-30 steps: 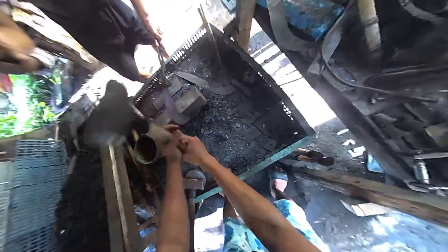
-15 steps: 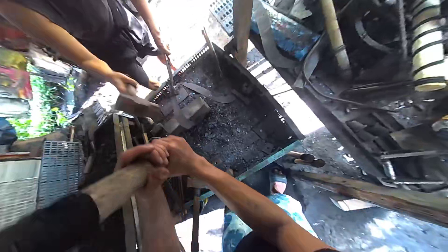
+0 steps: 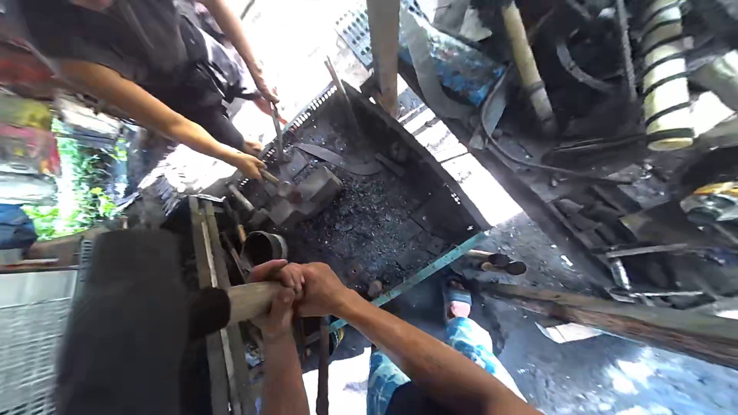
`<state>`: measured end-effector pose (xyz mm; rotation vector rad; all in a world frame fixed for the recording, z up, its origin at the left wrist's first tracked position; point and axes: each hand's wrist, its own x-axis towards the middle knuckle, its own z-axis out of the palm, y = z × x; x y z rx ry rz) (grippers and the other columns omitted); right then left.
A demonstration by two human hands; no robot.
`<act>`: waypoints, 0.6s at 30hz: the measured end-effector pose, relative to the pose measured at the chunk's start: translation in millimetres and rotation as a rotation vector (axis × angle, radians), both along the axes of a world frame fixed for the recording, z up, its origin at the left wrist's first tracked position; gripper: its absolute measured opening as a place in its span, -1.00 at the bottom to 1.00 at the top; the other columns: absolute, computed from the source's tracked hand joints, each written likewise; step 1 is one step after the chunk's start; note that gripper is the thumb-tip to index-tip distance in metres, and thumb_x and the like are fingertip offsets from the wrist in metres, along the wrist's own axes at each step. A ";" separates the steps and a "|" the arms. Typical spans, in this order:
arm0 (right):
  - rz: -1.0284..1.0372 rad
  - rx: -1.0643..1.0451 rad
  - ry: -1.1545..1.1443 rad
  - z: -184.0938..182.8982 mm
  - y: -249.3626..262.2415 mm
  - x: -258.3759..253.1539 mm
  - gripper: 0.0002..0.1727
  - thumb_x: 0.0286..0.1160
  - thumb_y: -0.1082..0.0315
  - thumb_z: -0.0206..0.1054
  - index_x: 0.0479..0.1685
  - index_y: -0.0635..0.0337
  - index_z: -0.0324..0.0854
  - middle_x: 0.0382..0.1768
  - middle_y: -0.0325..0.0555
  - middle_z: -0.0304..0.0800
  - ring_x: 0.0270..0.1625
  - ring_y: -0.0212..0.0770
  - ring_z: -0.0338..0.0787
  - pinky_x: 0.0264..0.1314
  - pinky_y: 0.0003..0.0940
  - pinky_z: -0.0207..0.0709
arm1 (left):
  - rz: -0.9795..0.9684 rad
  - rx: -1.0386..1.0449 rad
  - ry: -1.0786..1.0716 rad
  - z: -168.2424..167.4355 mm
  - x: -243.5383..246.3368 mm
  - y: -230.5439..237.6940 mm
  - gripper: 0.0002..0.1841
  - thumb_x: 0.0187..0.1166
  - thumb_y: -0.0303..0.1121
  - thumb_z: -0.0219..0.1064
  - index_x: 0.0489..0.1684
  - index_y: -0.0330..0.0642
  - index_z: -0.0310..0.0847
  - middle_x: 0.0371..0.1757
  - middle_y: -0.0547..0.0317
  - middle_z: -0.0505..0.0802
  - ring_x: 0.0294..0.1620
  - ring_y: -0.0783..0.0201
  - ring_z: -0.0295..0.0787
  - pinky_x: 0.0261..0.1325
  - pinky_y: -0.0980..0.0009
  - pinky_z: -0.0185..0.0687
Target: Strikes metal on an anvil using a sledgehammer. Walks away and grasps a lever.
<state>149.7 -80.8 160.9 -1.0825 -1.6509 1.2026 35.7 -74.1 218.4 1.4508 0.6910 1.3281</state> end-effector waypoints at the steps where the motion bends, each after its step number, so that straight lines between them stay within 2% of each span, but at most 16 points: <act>1: -0.007 0.089 0.031 24.7 10.2 -0.9 -0.51 -0.11 0.02 0.64 -0.16 0.09 0.74 -0.25 -0.10 0.89 -0.10 -0.04 0.88 -0.09 0.17 0.71 | -0.022 0.072 0.054 29.0 -0.7 3.2 -0.47 0.40 -0.06 0.58 0.28 -0.13 0.66 -0.41 0.18 0.81 -0.45 0.24 0.72 -0.23 0.25 0.75; 3: -0.063 0.272 0.072 57.1 46.0 0.3 -0.52 -0.19 0.07 0.70 -0.29 0.14 0.70 -0.36 -0.10 0.84 -0.20 -0.05 0.85 -0.17 0.09 0.68 | -0.052 0.225 0.130 68.2 5.4 31.8 -0.45 0.37 0.07 0.57 0.22 -0.07 0.70 -0.43 0.23 0.82 -0.47 0.25 0.74 -0.26 0.25 0.78; 4: -0.101 0.335 0.083 59.2 66.3 0.9 -0.53 -0.24 0.11 0.73 -0.32 0.14 0.71 -0.38 -0.12 0.82 -0.24 -0.06 0.84 -0.21 0.08 0.67 | -0.065 0.283 0.156 71.1 7.6 51.3 -0.47 0.38 0.09 0.56 0.20 -0.04 0.70 -0.42 0.27 0.81 -0.48 0.28 0.73 -0.28 0.27 0.77; 5: -0.137 0.353 0.073 46.8 83.6 0.4 -0.53 -0.29 0.14 0.75 -0.31 0.11 0.72 -0.39 -0.15 0.82 -0.27 -0.09 0.84 -0.24 0.06 0.68 | -0.058 0.300 0.158 57.5 9.1 70.2 -0.49 0.39 0.09 0.56 0.19 0.00 0.70 -0.42 0.31 0.80 -0.49 0.31 0.71 -0.30 0.30 0.75; 6: -0.162 0.305 0.051 19.2 95.3 0.5 -0.51 -0.29 0.17 0.75 -0.25 0.08 0.73 -0.37 -0.17 0.83 -0.27 -0.11 0.84 -0.26 0.07 0.69 | -0.039 0.263 0.138 25.0 10.1 87.6 -0.51 0.40 0.05 0.56 0.19 0.02 0.70 -0.40 0.32 0.81 -0.48 0.33 0.71 -0.31 0.34 0.75; 7: -0.159 0.162 0.010 -22.0 97.6 2.5 -0.50 -0.18 0.16 0.75 -0.12 0.03 0.75 -0.31 -0.18 0.86 -0.22 -0.10 0.86 -0.22 0.11 0.72 | 0.004 0.162 0.124 -26.9 9.3 98.7 -0.55 0.44 0.01 0.55 0.22 0.05 0.69 -0.33 0.34 0.82 -0.45 0.38 0.71 -0.30 0.39 0.74; 9: -0.095 -0.287 -0.060 -125.4 74.2 3.0 -0.54 0.12 0.02 0.63 0.06 -0.12 0.75 -0.22 -0.17 0.88 -0.13 -0.09 0.87 -0.12 0.19 0.74 | 0.161 -0.225 0.149 -152.7 9.1 94.5 -0.68 0.54 -0.11 0.46 0.13 -0.01 0.69 -0.32 0.35 0.82 -0.43 0.42 0.72 -0.28 0.41 0.76; 10: -0.071 -0.500 -0.053 -167.6 58.5 2.3 -0.60 0.17 0.03 0.56 0.01 -0.08 0.76 -0.22 -0.10 0.86 -0.12 -0.04 0.85 -0.08 0.23 0.70 | 0.226 -0.444 0.159 -204.5 12.5 89.7 -0.73 0.58 -0.13 0.40 0.01 -0.11 0.69 -0.49 0.31 0.77 -0.58 0.37 0.69 -0.41 0.36 0.76; 11: -0.069 -0.639 -0.045 -194.4 44.8 0.8 -0.66 0.18 0.04 0.52 -0.15 0.01 0.74 -0.28 -0.04 0.82 -0.18 -0.01 0.83 -0.13 0.23 0.65 | 0.260 -0.599 0.205 -236.9 14.2 83.3 -0.73 0.64 -0.13 0.36 -0.04 -0.17 0.67 -0.58 0.22 0.71 -0.64 0.29 0.67 -0.46 0.27 0.76; 12: -0.066 -0.674 -0.062 -204.7 32.7 2.3 -0.63 0.15 0.00 0.51 -0.19 0.06 0.72 -0.28 -0.02 0.82 -0.16 0.02 0.83 -0.11 0.25 0.65 | 0.266 -0.661 0.218 -246.6 16.7 73.3 -0.74 0.60 -0.19 0.36 -0.04 -0.22 0.68 -0.62 0.14 0.70 -0.65 0.23 0.67 -0.45 0.22 0.76; 13: -0.074 -0.600 -0.080 -199.0 25.4 8.4 -0.58 0.15 -0.04 0.52 -0.12 0.04 0.72 -0.25 -0.05 0.84 -0.13 0.00 0.85 -0.07 0.24 0.70 | 0.244 -0.602 0.197 -233.4 22.4 63.5 -0.74 0.54 -0.26 0.40 0.01 -0.25 0.66 -0.60 0.11 0.71 -0.64 0.22 0.67 -0.42 0.21 0.75; 14: -0.099 -0.475 -0.073 -178.5 21.8 14.1 -0.55 0.12 -0.06 0.54 -0.07 0.00 0.70 -0.25 -0.11 0.86 -0.13 -0.05 0.87 -0.08 0.20 0.73 | 0.207 -0.479 0.159 -201.9 28.6 55.1 -0.69 0.46 -0.29 0.47 0.06 -0.24 0.63 -0.55 0.11 0.73 -0.60 0.22 0.69 -0.40 0.21 0.76; 17: -0.148 -0.088 0.117 -75.0 7.1 15.5 -0.48 0.06 -0.08 0.62 -0.01 0.00 0.76 -0.22 -0.20 0.92 -0.10 -0.19 0.90 -0.05 0.11 0.79 | 0.129 -0.146 0.137 -71.7 30.1 16.7 -0.44 0.25 -0.18 0.71 0.19 -0.21 0.65 -0.24 0.09 0.85 -0.39 0.24 0.76 -0.24 0.26 0.79; 18: -0.139 0.018 0.184 -40.1 8.9 16.5 -0.49 0.08 -0.06 0.61 -0.03 0.08 0.78 -0.20 -0.15 0.92 -0.07 -0.15 0.90 -0.02 0.11 0.79 | 0.083 -0.057 0.148 -31.0 30.7 10.6 -0.42 0.22 -0.16 0.74 0.20 -0.19 0.68 -0.23 0.10 0.87 -0.34 0.25 0.79 -0.17 0.27 0.81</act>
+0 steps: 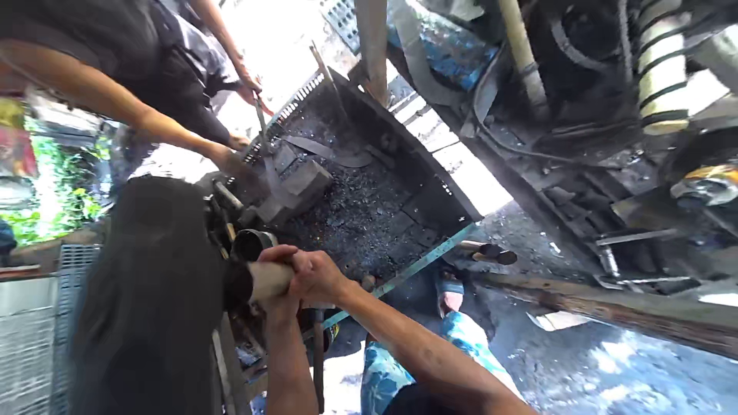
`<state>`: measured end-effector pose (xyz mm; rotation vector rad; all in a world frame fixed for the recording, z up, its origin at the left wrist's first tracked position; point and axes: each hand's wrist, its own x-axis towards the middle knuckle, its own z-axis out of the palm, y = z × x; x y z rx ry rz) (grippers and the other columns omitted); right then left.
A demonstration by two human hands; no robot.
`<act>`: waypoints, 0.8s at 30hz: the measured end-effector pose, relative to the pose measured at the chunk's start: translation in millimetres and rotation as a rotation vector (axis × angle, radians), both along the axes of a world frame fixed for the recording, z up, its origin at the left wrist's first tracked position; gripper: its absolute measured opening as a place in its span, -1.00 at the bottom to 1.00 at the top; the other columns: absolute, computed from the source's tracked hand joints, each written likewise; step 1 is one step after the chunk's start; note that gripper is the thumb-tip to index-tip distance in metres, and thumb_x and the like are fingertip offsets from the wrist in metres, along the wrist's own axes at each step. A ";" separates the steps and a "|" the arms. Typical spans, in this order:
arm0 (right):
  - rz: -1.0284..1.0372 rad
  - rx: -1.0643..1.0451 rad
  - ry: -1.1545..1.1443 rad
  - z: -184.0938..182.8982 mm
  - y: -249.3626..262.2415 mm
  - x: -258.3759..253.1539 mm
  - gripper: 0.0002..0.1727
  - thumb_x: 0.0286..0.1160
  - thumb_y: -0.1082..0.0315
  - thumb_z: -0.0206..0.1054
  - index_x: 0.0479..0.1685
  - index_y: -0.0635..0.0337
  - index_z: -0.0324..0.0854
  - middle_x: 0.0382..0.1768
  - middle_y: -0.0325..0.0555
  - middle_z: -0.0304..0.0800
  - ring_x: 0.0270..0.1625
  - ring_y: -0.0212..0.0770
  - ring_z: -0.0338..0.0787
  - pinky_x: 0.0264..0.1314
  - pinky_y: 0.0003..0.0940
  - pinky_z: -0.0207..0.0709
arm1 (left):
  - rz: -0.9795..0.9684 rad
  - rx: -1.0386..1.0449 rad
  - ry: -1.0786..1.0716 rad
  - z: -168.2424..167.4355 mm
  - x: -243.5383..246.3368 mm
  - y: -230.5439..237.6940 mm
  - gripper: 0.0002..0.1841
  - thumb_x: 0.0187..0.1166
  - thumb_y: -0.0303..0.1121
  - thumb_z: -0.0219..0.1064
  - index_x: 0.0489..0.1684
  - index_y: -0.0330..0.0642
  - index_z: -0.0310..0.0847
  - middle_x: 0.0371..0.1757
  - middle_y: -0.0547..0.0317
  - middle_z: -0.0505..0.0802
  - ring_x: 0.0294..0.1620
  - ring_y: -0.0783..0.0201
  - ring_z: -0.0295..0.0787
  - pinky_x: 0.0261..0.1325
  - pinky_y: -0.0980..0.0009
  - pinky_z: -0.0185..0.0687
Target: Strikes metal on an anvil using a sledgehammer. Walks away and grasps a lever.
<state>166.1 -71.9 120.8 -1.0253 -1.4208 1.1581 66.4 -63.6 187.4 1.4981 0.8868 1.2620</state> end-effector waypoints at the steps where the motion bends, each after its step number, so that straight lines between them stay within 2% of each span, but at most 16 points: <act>1: 0.008 0.096 0.040 32.6 4.5 0.1 -0.52 0.10 -0.03 0.59 -0.08 0.13 0.79 -0.20 -0.11 0.92 -0.07 -0.11 0.90 -0.02 0.11 0.76 | -0.057 0.084 0.032 38.3 1.4 -2.3 -0.45 0.23 -0.17 0.73 0.20 -0.15 0.70 -0.30 0.13 0.87 -0.35 0.25 0.80 -0.14 0.26 0.82; 3: -0.024 0.293 0.056 83.9 23.0 0.2 -0.59 -0.01 0.10 0.59 -0.23 0.20 0.77 -0.32 -0.06 0.87 -0.19 -0.05 0.86 -0.15 0.08 0.72 | -0.137 0.260 0.134 97.2 2.7 7.1 -0.50 0.32 -0.11 0.68 0.21 -0.02 0.70 -0.37 0.25 0.85 -0.38 0.26 0.81 -0.13 0.24 0.84; 4: -0.059 0.379 0.054 99.8 37.2 0.9 -0.64 -0.12 0.17 0.62 -0.36 0.20 0.72 -0.42 -0.08 0.80 -0.30 -0.05 0.82 -0.26 0.04 0.67 | -0.155 0.337 0.151 112.9 3.6 18.7 -0.53 0.35 -0.08 0.65 0.20 0.01 0.70 -0.39 0.29 0.84 -0.40 0.28 0.79 -0.17 0.26 0.83; 6: -0.104 0.414 -0.004 95.5 66.3 -1.2 -0.60 -0.25 0.19 0.70 -0.38 0.13 0.70 -0.44 -0.17 0.79 -0.34 -0.13 0.80 -0.31 -0.02 0.66 | -0.132 0.388 0.131 106.2 4.4 47.4 -0.56 0.37 -0.03 0.62 0.13 0.03 0.69 -0.45 0.34 0.80 -0.48 0.32 0.74 -0.28 0.30 0.78; 7: -0.104 0.342 -0.054 70.5 75.4 -3.3 -0.56 -0.22 0.16 0.71 -0.26 0.08 0.73 -0.38 -0.19 0.82 -0.29 -0.15 0.83 -0.28 0.01 0.69 | -0.089 0.333 0.101 77.0 2.2 60.6 -0.56 0.36 -0.04 0.63 0.13 0.03 0.68 -0.42 0.34 0.80 -0.47 0.35 0.72 -0.28 0.33 0.76; 8: -0.078 0.197 -0.104 30.6 76.8 -4.8 -0.51 -0.13 0.13 0.71 -0.10 0.03 0.77 -0.30 -0.21 0.87 -0.23 -0.15 0.86 -0.24 0.06 0.73 | -0.010 0.224 0.084 29.2 -1.1 69.0 -0.56 0.37 -0.06 0.63 0.14 0.04 0.67 -0.35 0.35 0.81 -0.44 0.39 0.71 -0.28 0.39 0.75; 10: 0.037 -0.247 -0.170 -74.3 57.4 -8.5 -0.53 0.12 0.02 0.65 0.08 -0.12 0.75 -0.22 -0.17 0.89 -0.15 -0.09 0.88 -0.15 0.19 0.76 | 0.177 -0.095 0.120 -99.1 -10.1 70.4 -0.62 0.48 -0.12 0.53 0.18 -0.01 0.64 -0.21 0.36 0.82 -0.35 0.42 0.74 -0.23 0.40 0.77; 11: 0.087 -0.466 -0.171 -121.1 41.1 -11.4 -0.59 0.20 0.00 0.59 0.04 -0.11 0.76 -0.20 -0.11 0.88 -0.12 -0.05 0.87 -0.09 0.23 0.73 | 0.265 -0.291 0.152 -156.5 -10.7 65.0 -0.69 0.53 -0.18 0.45 0.11 -0.11 0.67 -0.35 0.30 0.81 -0.46 0.37 0.73 -0.33 0.34 0.77; 12: 0.113 -0.649 -0.175 -151.4 25.4 -14.9 -0.66 0.21 0.02 0.53 -0.11 -0.02 0.76 -0.25 -0.04 0.84 -0.16 0.01 0.84 -0.12 0.25 0.67 | 0.329 -0.457 0.175 -196.9 -11.0 57.7 -0.76 0.56 -0.22 0.42 -0.01 -0.18 0.70 -0.50 0.20 0.78 -0.59 0.28 0.73 -0.44 0.25 0.77; 13: 0.129 -0.729 -0.223 -165.0 14.9 -15.5 -0.62 0.18 -0.03 0.49 -0.15 0.03 0.74 -0.25 0.00 0.83 -0.14 0.05 0.84 -0.11 0.28 0.66 | 0.339 -0.538 0.167 -214.4 -11.5 49.9 -0.76 0.58 -0.26 0.41 -0.04 -0.26 0.72 -0.58 0.09 0.76 -0.63 0.19 0.71 -0.46 0.17 0.77; 14: 0.130 -0.692 -0.277 -162.4 9.8 -12.8 -0.56 0.13 -0.10 0.49 -0.12 0.00 0.72 -0.24 -0.03 0.85 -0.12 0.04 0.86 -0.11 0.28 0.70 | 0.304 -0.516 0.134 -207.4 -10.5 42.7 -0.77 0.58 -0.31 0.38 0.00 -0.30 0.68 -0.59 0.04 0.75 -0.63 0.15 0.71 -0.41 0.15 0.78; 15: 0.123 -0.600 -0.292 -144.0 5.6 -10.5 -0.52 0.10 -0.14 0.51 -0.10 -0.02 0.71 -0.25 -0.07 0.85 -0.12 0.02 0.86 -0.12 0.25 0.70 | 0.264 -0.426 0.085 -182.1 -9.9 33.6 -0.76 0.55 -0.34 0.38 0.04 -0.30 0.64 -0.58 0.04 0.73 -0.61 0.15 0.70 -0.39 0.15 0.78; 17: 0.089 -0.378 -0.230 -84.8 -11.8 -12.7 -0.51 0.05 -0.14 0.56 -0.10 -0.06 0.71 -0.28 -0.15 0.86 -0.16 -0.07 0.87 -0.16 0.19 0.72 | 0.196 -0.233 -0.001 -108.6 -15.6 4.3 -0.62 0.45 -0.31 0.52 0.15 -0.28 0.61 -0.46 0.04 0.77 -0.53 0.17 0.72 -0.35 0.17 0.78; 20: 0.079 -0.114 -0.109 16.7 -14.1 -5.4 -0.47 0.10 -0.08 0.56 0.04 0.02 0.80 -0.11 -0.15 0.94 0.01 -0.14 0.90 0.08 0.12 0.75 | 0.027 0.055 -0.002 0.5 -22.8 -11.9 -0.51 0.36 -0.24 0.63 0.19 -0.29 0.63 -0.30 0.11 0.87 -0.41 0.26 0.79 -0.29 0.26 0.81; 22: 0.115 -0.008 -0.090 75.6 3.3 2.2 -0.51 0.09 0.04 0.56 0.00 0.13 0.80 -0.09 -0.07 0.92 0.03 -0.07 0.88 0.11 0.10 0.69 | -0.048 0.155 0.044 66.8 -13.7 -5.1 -0.58 0.36 -0.19 0.64 0.06 -0.18 0.67 -0.42 0.21 0.84 -0.47 0.29 0.77 -0.30 0.29 0.79; 24: 0.055 0.161 -0.098 95.8 35.7 -1.8 -0.60 0.00 0.11 0.64 -0.21 0.13 0.75 -0.29 -0.10 0.86 -0.16 -0.07 0.86 -0.12 0.09 0.69 | -0.077 0.261 0.075 94.2 -8.6 19.4 -0.59 0.39 -0.09 0.63 0.12 0.01 0.69 -0.47 0.31 0.80 -0.49 0.32 0.74 -0.27 0.31 0.80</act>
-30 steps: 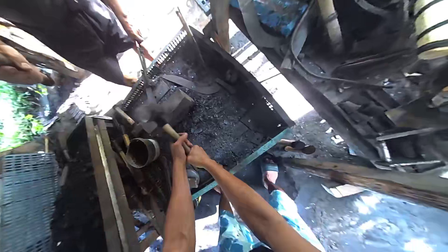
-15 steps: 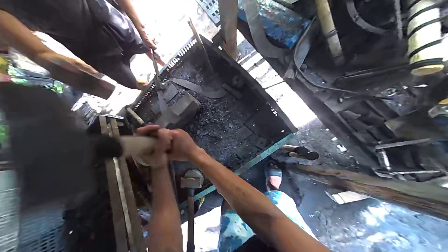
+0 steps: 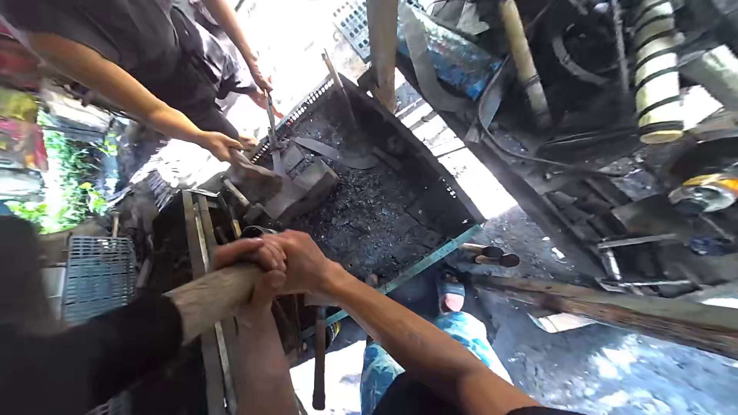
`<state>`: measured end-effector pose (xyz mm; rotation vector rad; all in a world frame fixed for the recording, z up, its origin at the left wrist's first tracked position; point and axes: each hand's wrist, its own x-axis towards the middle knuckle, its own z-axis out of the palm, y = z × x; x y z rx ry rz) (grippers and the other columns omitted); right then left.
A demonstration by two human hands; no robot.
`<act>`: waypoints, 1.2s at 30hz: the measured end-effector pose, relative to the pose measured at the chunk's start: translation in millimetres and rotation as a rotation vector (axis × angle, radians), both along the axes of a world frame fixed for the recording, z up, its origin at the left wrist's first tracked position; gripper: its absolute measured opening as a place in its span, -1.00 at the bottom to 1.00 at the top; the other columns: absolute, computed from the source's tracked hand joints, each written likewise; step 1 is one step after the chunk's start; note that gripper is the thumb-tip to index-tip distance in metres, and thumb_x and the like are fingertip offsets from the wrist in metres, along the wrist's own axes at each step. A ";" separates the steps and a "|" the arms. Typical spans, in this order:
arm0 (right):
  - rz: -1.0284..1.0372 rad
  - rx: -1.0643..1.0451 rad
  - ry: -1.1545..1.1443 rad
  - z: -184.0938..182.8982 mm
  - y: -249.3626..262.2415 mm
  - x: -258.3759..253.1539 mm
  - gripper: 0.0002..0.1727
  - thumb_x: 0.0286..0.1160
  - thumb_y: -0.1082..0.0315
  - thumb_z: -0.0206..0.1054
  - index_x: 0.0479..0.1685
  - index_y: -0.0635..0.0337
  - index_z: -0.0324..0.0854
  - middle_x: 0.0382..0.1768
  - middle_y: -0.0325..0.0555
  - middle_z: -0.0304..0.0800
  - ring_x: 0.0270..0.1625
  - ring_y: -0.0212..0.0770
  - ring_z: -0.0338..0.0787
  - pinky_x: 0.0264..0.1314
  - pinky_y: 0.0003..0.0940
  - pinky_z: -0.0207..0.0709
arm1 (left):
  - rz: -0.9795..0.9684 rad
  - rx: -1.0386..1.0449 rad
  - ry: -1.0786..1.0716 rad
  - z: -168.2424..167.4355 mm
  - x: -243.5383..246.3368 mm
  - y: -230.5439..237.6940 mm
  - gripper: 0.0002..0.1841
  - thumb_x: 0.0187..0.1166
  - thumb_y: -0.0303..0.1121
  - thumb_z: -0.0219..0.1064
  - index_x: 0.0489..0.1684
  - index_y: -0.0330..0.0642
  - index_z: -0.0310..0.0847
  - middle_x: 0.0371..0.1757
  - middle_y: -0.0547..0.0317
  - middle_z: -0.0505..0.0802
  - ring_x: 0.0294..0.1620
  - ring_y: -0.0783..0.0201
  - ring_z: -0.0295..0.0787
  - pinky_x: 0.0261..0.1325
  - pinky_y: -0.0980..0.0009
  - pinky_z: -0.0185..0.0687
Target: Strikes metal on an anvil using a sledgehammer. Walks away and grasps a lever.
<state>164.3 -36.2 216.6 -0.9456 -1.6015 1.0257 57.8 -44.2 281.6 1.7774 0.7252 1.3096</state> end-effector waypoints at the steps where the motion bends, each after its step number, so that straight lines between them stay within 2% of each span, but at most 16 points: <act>1: -0.052 0.067 0.004 -9.7 18.7 -5.8 -0.61 -0.07 0.12 0.69 -0.27 0.09 0.73 -0.36 -0.15 0.84 -0.24 -0.10 0.84 -0.21 0.07 0.70 | -0.011 0.045 0.001 -7.2 -1.4 18.9 -0.57 0.41 -0.06 0.61 0.18 0.05 0.68 -0.47 0.34 0.79 -0.50 0.34 0.72 -0.27 0.30 0.78; 3: -0.114 0.005 -0.012 -65.7 45.5 -12.8 -0.54 -0.17 0.14 0.73 -0.18 0.03 0.76 -0.36 -0.19 0.86 -0.27 -0.12 0.86 -0.29 0.11 0.72 | 0.029 0.003 -0.031 -65.7 -1.5 55.3 -0.57 0.42 -0.08 0.60 0.18 0.04 0.65 -0.41 0.35 0.78 -0.49 0.38 0.68 -0.31 0.36 0.73; 5: -0.072 -0.351 -0.057 -159.8 34.9 -17.0 -0.54 0.04 0.10 0.69 0.00 -0.07 0.75 -0.28 -0.17 0.87 -0.21 -0.10 0.87 -0.21 0.18 0.75 | 0.170 -0.273 -0.033 -176.2 -7.0 65.2 -0.60 0.43 -0.15 0.58 0.15 -0.07 0.67 -0.26 0.32 0.83 -0.42 0.41 0.73 -0.30 0.42 0.77; 7: -0.016 -0.761 -0.098 -237.6 8.3 -19.5 -0.65 0.15 0.04 0.58 -0.13 -0.01 0.75 -0.28 -0.02 0.84 -0.18 0.04 0.84 -0.15 0.28 0.68 | 0.268 -0.651 -0.041 -282.3 -12.9 60.7 -0.74 0.51 -0.21 0.45 0.00 -0.15 0.70 -0.46 0.29 0.78 -0.55 0.35 0.70 -0.40 0.32 0.75; 9: -0.001 -0.866 -0.251 -246.7 1.3 -7.8 -0.55 0.12 -0.08 0.52 -0.10 0.02 0.75 -0.23 0.03 0.85 -0.12 0.11 0.86 -0.14 0.33 0.67 | 0.235 -0.792 -0.122 -312.8 -14.0 57.7 -0.76 0.58 -0.20 0.37 0.02 -0.14 0.66 -0.55 0.24 0.71 -0.58 0.28 0.68 -0.37 0.23 0.76; 12: 0.033 -0.554 -0.321 -172.7 -18.9 -3.2 -0.49 0.05 -0.13 0.54 0.00 -0.10 0.70 -0.27 -0.10 0.86 -0.17 0.03 0.87 -0.22 0.28 0.68 | 0.157 -0.574 -0.263 -209.6 -11.8 18.9 -0.73 0.53 -0.28 0.40 0.12 -0.10 0.61 -0.53 0.21 0.68 -0.56 0.25 0.64 -0.34 0.21 0.72; 15: 0.011 -0.262 -0.153 -83.5 -43.0 -7.6 -0.49 -0.05 -0.08 0.60 -0.10 -0.02 0.74 -0.24 -0.17 0.90 -0.11 -0.08 0.89 -0.11 0.18 0.73 | 0.063 -0.267 -0.169 -97.3 -12.8 -21.7 -0.62 0.42 -0.23 0.58 0.14 -0.11 0.68 -0.48 0.17 0.76 -0.52 0.23 0.68 -0.30 0.21 0.74; 18: -0.023 0.012 0.036 -36.8 -31.9 -14.4 -0.56 -0.08 0.02 0.65 -0.26 0.11 0.75 -0.31 -0.13 0.88 -0.16 -0.10 0.88 -0.11 0.08 0.72 | 0.007 -0.063 -0.067 -35.9 -13.2 -27.2 -0.57 0.36 -0.17 0.64 0.17 -0.07 0.70 -0.44 0.22 0.81 -0.45 0.26 0.75 -0.20 0.26 0.78; 20: -0.033 0.067 0.044 -38.0 -1.1 -12.8 -0.60 -0.12 0.11 0.68 -0.32 0.12 0.73 -0.36 -0.14 0.85 -0.22 -0.10 0.85 -0.18 0.08 0.69 | 0.015 -0.007 -0.021 -36.6 -11.3 -1.7 -0.56 0.38 -0.11 0.64 0.18 0.02 0.69 -0.41 0.30 0.82 -0.43 0.32 0.76 -0.21 0.30 0.80; 21: -0.049 0.042 0.023 -54.5 14.7 -11.7 -0.60 -0.12 0.12 0.69 -0.27 0.09 0.75 -0.35 -0.16 0.86 -0.24 -0.11 0.85 -0.22 0.09 0.70 | 0.038 -0.020 -0.023 -56.6 -9.6 16.3 -0.56 0.38 -0.08 0.64 0.18 0.06 0.68 -0.41 0.35 0.81 -0.45 0.36 0.73 -0.24 0.33 0.78; 24: -0.051 -0.424 -0.082 -171.4 24.0 -12.0 -0.58 0.06 0.05 0.66 -0.05 -0.08 0.75 -0.29 -0.18 0.86 -0.22 -0.11 0.86 -0.23 0.17 0.74 | 0.148 -0.322 -0.063 -192.4 -5.2 53.1 -0.62 0.43 -0.19 0.58 0.16 -0.04 0.67 -0.29 0.32 0.84 -0.44 0.41 0.74 -0.29 0.40 0.79; 26: -0.011 -0.829 -0.077 -249.1 -1.1 -18.5 -0.69 0.16 0.07 0.56 -0.22 0.04 0.74 -0.34 -0.06 0.83 -0.28 -0.04 0.83 -0.22 0.20 0.69 | 0.300 -0.713 0.031 -285.8 -6.1 47.9 -0.73 0.52 -0.23 0.47 0.01 -0.20 0.69 -0.52 0.18 0.78 -0.58 0.27 0.72 -0.41 0.25 0.78; 27: -0.019 -0.927 -0.094 -264.9 -10.9 -18.9 -0.68 0.18 0.04 0.53 -0.29 0.10 0.74 -0.36 -0.02 0.82 -0.29 -0.01 0.82 -0.22 0.20 0.67 | 0.352 -0.833 0.095 -307.3 -5.7 43.5 -0.70 0.54 -0.17 0.48 0.00 -0.20 0.71 -0.55 0.13 0.78 -0.58 0.22 0.73 -0.39 0.19 0.79; 29: -0.054 -0.799 -0.192 -247.3 -15.3 -3.7 -0.59 0.17 -0.08 0.51 -0.18 0.03 0.72 -0.31 -0.05 0.84 -0.19 0.01 0.86 -0.17 0.24 0.71 | 0.305 -0.768 0.039 -287.8 4.9 37.9 -0.71 0.57 -0.22 0.43 0.07 -0.21 0.66 -0.53 0.10 0.74 -0.56 0.19 0.71 -0.33 0.16 0.79; 32: -0.069 -0.474 -0.077 -169.1 -51.0 -3.9 -0.53 0.05 -0.09 0.60 -0.07 -0.07 0.73 -0.30 -0.20 0.87 -0.21 -0.13 0.87 -0.19 0.17 0.75 | 0.203 -0.507 -0.134 -181.0 5.4 -12.3 -0.62 0.45 -0.24 0.54 0.13 -0.22 0.62 -0.38 0.05 0.78 -0.50 0.17 0.72 -0.34 0.17 0.78; 36: -0.010 -0.100 0.102 -61.9 -45.8 -9.4 -0.41 0.06 -0.01 0.61 0.24 -0.16 0.78 -0.02 -0.30 0.95 0.05 -0.25 0.90 0.09 0.04 0.79 | -0.002 -0.180 -0.081 -50.8 1.7 -33.6 -0.55 0.32 -0.20 0.68 0.13 -0.12 0.70 -0.39 0.14 0.84 -0.43 0.23 0.76 -0.23 0.25 0.77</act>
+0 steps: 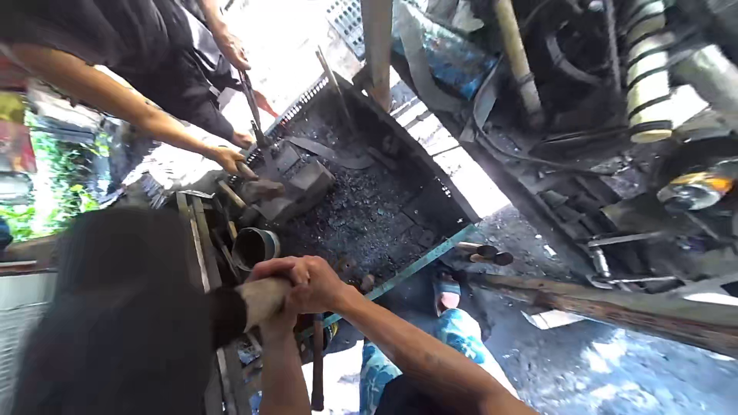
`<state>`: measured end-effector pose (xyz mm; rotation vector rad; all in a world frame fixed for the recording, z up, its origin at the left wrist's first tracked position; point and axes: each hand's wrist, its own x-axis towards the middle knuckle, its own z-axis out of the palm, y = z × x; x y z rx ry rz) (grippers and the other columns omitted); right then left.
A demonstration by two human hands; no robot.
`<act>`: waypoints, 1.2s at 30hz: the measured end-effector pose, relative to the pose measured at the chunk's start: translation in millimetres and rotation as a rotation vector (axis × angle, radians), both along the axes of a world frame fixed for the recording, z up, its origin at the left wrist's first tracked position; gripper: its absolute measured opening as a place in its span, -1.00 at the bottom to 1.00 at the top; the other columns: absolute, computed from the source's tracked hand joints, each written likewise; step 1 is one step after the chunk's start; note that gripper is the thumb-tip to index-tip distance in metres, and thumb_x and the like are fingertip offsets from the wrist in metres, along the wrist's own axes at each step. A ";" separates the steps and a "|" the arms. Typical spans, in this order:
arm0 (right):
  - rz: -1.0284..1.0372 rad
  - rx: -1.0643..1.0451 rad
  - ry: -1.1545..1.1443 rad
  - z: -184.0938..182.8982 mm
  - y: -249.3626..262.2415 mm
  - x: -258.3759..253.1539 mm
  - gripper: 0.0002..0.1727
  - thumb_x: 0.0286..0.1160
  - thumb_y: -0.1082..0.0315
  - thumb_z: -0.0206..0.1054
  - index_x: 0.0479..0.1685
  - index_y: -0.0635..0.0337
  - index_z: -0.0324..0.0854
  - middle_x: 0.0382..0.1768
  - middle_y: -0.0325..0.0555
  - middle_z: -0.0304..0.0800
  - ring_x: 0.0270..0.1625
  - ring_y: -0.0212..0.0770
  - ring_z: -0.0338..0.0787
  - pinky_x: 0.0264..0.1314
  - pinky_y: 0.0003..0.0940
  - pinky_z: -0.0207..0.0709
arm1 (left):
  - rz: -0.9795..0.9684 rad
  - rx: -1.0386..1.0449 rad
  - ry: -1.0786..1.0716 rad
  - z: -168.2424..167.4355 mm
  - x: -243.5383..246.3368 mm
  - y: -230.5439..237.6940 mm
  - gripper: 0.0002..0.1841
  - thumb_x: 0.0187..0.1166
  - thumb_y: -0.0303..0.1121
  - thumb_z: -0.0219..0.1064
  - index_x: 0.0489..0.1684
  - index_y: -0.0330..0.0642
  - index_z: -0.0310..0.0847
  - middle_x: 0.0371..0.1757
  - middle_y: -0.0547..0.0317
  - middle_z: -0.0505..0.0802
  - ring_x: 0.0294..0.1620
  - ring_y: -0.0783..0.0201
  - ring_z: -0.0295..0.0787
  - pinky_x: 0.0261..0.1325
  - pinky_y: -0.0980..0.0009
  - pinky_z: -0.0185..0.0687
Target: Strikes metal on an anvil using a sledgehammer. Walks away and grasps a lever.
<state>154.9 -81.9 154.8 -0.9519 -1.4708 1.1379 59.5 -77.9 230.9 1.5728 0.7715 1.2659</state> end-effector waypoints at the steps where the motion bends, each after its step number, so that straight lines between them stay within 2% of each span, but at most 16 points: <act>1: -0.007 0.074 0.027 21.8 12.5 -0.2 -0.48 -0.05 0.08 0.63 0.04 0.03 0.80 -0.13 -0.16 0.93 -0.03 -0.13 0.89 0.02 0.10 0.75 | -0.048 0.091 0.044 23.7 -1.1 8.8 -0.56 0.34 -0.14 0.66 0.13 -0.05 0.71 -0.41 0.20 0.83 -0.43 0.25 0.77 -0.20 0.26 0.79; 3: -0.044 0.200 0.017 44.3 48.0 -0.7 -0.60 -0.21 0.19 0.67 -0.33 0.18 0.74 -0.36 -0.08 0.85 -0.24 -0.05 0.85 -0.21 0.10 0.68 | -0.071 0.229 0.128 47.0 -1.3 37.9 -0.59 0.42 0.04 0.57 0.13 0.11 0.70 -0.43 0.38 0.80 -0.45 0.36 0.74 -0.22 0.32 0.78; 5: -0.075 0.189 -0.069 16.4 82.3 -4.2 -0.59 -0.22 0.20 0.72 -0.31 0.12 0.74 -0.37 -0.15 0.84 -0.27 -0.11 0.84 -0.26 0.06 0.69 | -0.032 0.220 0.086 13.4 -5.2 75.4 -0.58 0.42 0.06 0.57 0.12 0.10 0.70 -0.43 0.39 0.78 -0.50 0.37 0.69 -0.29 0.33 0.75; 7: -0.054 -0.103 -0.177 -66.3 87.1 -9.6 -0.56 -0.02 0.11 0.70 -0.08 -0.01 0.75 -0.29 -0.19 0.87 -0.21 -0.12 0.87 -0.23 0.13 0.75 | 0.081 -0.015 0.021 -87.3 -14.8 97.6 -0.59 0.44 -0.07 0.58 0.17 0.04 0.67 -0.25 0.34 0.83 -0.40 0.39 0.73 -0.24 0.38 0.77; 9: 0.033 -0.545 -0.216 -157.5 58.8 -17.4 -0.57 0.17 0.05 0.59 0.08 -0.11 0.74 -0.22 -0.09 0.87 -0.15 -0.03 0.87 -0.13 0.23 0.73 | 0.228 -0.390 0.005 -202.1 -21.2 92.3 -0.75 0.56 -0.19 0.42 0.04 -0.11 0.68 -0.44 0.30 0.80 -0.54 0.37 0.71 -0.39 0.33 0.77; 11: 0.051 -0.774 -0.260 -191.2 36.8 -24.3 -0.63 0.15 -0.01 0.53 -0.15 0.00 0.73 -0.27 0.01 0.84 -0.17 0.08 0.84 -0.16 0.29 0.67 | 0.233 -0.611 -0.017 -257.9 -34.0 79.8 -0.75 0.65 -0.17 0.30 0.01 -0.15 0.65 -0.58 0.25 0.68 -0.63 0.30 0.64 -0.44 0.23 0.74; 13: 0.051 -0.609 -0.375 -158.6 35.9 -11.6 -0.52 0.12 -0.12 0.51 -0.04 -0.04 0.71 -0.25 -0.05 0.86 -0.13 0.06 0.88 -0.17 0.28 0.69 | 0.194 -0.534 -0.126 -219.2 -26.9 71.8 -0.77 0.61 -0.26 0.32 0.07 -0.15 0.61 -0.59 0.21 0.66 -0.62 0.27 0.63 -0.38 0.23 0.73; 18: 0.110 -0.120 -0.192 -0.7 -7.1 -24.4 -0.47 -0.03 -0.10 0.62 -0.04 -0.06 0.77 -0.22 -0.21 0.92 -0.10 -0.12 0.90 -0.09 0.19 0.76 | 0.194 -0.050 -0.057 -17.6 -34.2 -11.8 -0.63 0.41 -0.26 0.58 0.11 -0.19 0.68 -0.41 0.09 0.80 -0.50 0.20 0.71 -0.31 0.21 0.75; 22: 0.138 0.159 -0.110 109.8 2.6 -35.0 -0.55 0.04 -0.04 0.65 -0.17 0.05 0.74 -0.30 -0.18 0.87 -0.18 -0.13 0.87 -0.17 0.09 0.72 | 0.163 0.195 0.091 107.0 -37.2 -23.0 -0.59 0.42 -0.16 0.57 0.19 -0.07 0.69 -0.40 0.25 0.82 -0.44 0.28 0.75 -0.23 0.25 0.80; 25: 0.033 0.325 -0.077 169.7 38.8 -33.5 -0.58 -0.25 0.22 0.68 -0.28 0.08 0.71 -0.45 -0.20 0.79 -0.36 -0.14 0.81 -0.40 0.03 0.62 | 0.113 0.320 0.119 166.4 -35.6 11.5 -0.51 0.40 -0.08 0.58 0.21 -0.09 0.62 -0.43 0.25 0.80 -0.47 0.23 0.75 -0.27 0.20 0.81; 27: -0.076 0.401 -0.065 169.5 72.2 -34.8 -0.51 -0.39 0.22 0.73 -0.29 0.05 0.71 -0.46 -0.25 0.79 -0.39 -0.18 0.81 -0.47 0.00 0.63 | 0.067 0.359 0.096 167.7 -31.3 46.6 -0.48 0.35 -0.05 0.61 0.17 -0.11 0.59 -0.45 0.27 0.78 -0.49 0.24 0.72 -0.31 0.23 0.78; 29: -0.118 0.335 -0.093 122.9 102.0 -33.7 -0.45 -0.38 0.22 0.76 -0.18 0.07 0.73 -0.38 -0.19 0.83 -0.31 -0.12 0.85 -0.40 0.07 0.67 | 0.022 0.322 0.060 115.7 -32.1 87.1 -0.50 0.33 -0.06 0.62 0.16 -0.05 0.61 -0.40 0.32 0.80 -0.45 0.30 0.71 -0.28 0.29 0.74; 30: -0.113 0.232 -0.132 76.8 109.8 -32.3 -0.43 -0.28 0.22 0.75 -0.06 0.06 0.74 -0.30 -0.17 0.86 -0.24 -0.10 0.86 -0.33 0.11 0.70 | 0.029 0.252 0.039 63.4 -33.4 103.0 -0.52 0.36 -0.08 0.61 0.19 -0.02 0.61 -0.31 0.35 0.81 -0.39 0.36 0.72 -0.24 0.36 0.74; 32: -0.049 -0.142 -0.188 -52.5 93.5 -35.8 -0.44 0.04 0.16 0.70 0.18 -0.06 0.72 -0.17 -0.18 0.89 -0.14 -0.10 0.88 -0.20 0.16 0.76 | 0.145 -0.026 0.055 -82.4 -41.3 106.9 -0.61 0.51 -0.17 0.50 0.24 -0.04 0.62 -0.12 0.36 0.83 -0.25 0.43 0.75 -0.12 0.44 0.76; 34: 0.010 -0.566 -0.179 -169.8 52.1 -45.7 -0.62 0.17 0.09 0.59 -0.01 -0.06 0.74 -0.26 -0.10 0.85 -0.19 -0.04 0.85 -0.17 0.21 0.71 | 0.307 -0.415 0.112 -213.8 -43.6 87.6 -0.76 0.58 -0.20 0.41 0.00 -0.14 0.69 -0.43 0.27 0.79 -0.52 0.33 0.71 -0.37 0.30 0.76; 36: 0.071 -0.705 -0.251 -206.2 34.7 -37.1 -0.62 0.12 0.01 0.53 -0.14 0.03 0.73 -0.30 -0.04 0.83 -0.20 0.00 0.84 -0.16 0.23 0.69 | 0.375 -0.603 0.143 -257.3 -38.2 72.5 -0.72 0.58 -0.18 0.45 -0.03 -0.21 0.72 -0.56 0.11 0.76 -0.60 0.18 0.72 -0.39 0.16 0.79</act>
